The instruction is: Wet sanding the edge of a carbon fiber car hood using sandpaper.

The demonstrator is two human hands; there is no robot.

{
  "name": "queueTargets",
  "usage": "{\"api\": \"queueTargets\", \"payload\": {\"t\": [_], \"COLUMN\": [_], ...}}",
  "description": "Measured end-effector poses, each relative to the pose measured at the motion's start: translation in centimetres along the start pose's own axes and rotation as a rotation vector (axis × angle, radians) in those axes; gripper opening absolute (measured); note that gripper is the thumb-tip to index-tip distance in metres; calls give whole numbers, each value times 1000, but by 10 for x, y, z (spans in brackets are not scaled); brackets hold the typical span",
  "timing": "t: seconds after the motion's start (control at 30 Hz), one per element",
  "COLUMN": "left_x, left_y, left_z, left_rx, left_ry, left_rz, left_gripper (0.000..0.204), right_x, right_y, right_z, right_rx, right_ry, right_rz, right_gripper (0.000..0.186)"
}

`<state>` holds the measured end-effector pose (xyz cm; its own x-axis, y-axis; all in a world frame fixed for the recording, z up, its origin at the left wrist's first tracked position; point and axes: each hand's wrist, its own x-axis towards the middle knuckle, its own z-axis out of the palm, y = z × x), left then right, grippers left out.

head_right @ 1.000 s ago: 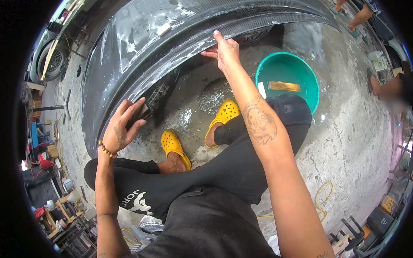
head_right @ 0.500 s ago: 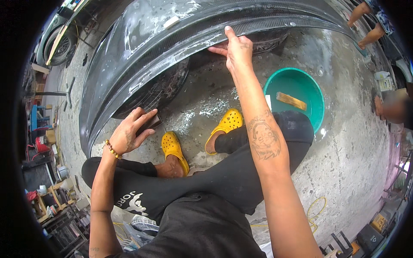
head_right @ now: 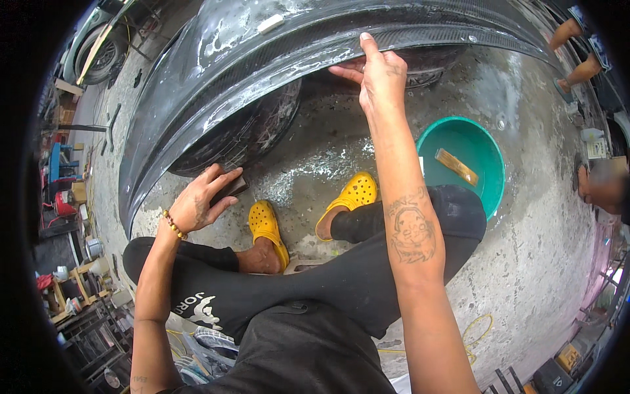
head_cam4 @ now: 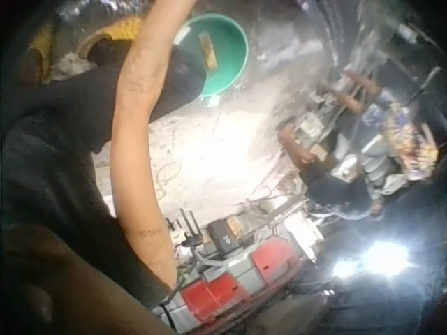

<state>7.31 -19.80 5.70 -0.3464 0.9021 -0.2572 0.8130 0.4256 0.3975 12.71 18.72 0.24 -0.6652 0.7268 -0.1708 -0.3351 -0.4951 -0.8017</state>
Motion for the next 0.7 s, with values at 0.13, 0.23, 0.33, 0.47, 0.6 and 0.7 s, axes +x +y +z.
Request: {"api": "queueTargets", "payload": {"t": [0.13,0.23,0.33,0.47,0.6,0.7], "left_x": [-3,-8,-10,-14,-17,-21], "left_y": [-3,-11,-23,-35,-46,-48], "left_z": [-2,1,8,12,17,19], "left_rx": [-36,-67,-76,-103,-118,-114], "left_ry": [-18,-16,-10,-20,-5,-16], "left_rz": [-47,-96,-123,-145,-175,-162], "left_gripper": [58,58,58,57,55,56], "right_x": [0,-1,0,1,-4,-4], "right_y": [-1,-2,-5,2,1,6], "right_z": [2,6,3,3,11,15], "right_rx": [28,-1,-13,28,37,42], "right_ry": [-29,15,10,-5,-38,-4], "right_rz": [17,-9,-2,5,-13,0], "right_gripper": [24,23,23,24,24,24]}}
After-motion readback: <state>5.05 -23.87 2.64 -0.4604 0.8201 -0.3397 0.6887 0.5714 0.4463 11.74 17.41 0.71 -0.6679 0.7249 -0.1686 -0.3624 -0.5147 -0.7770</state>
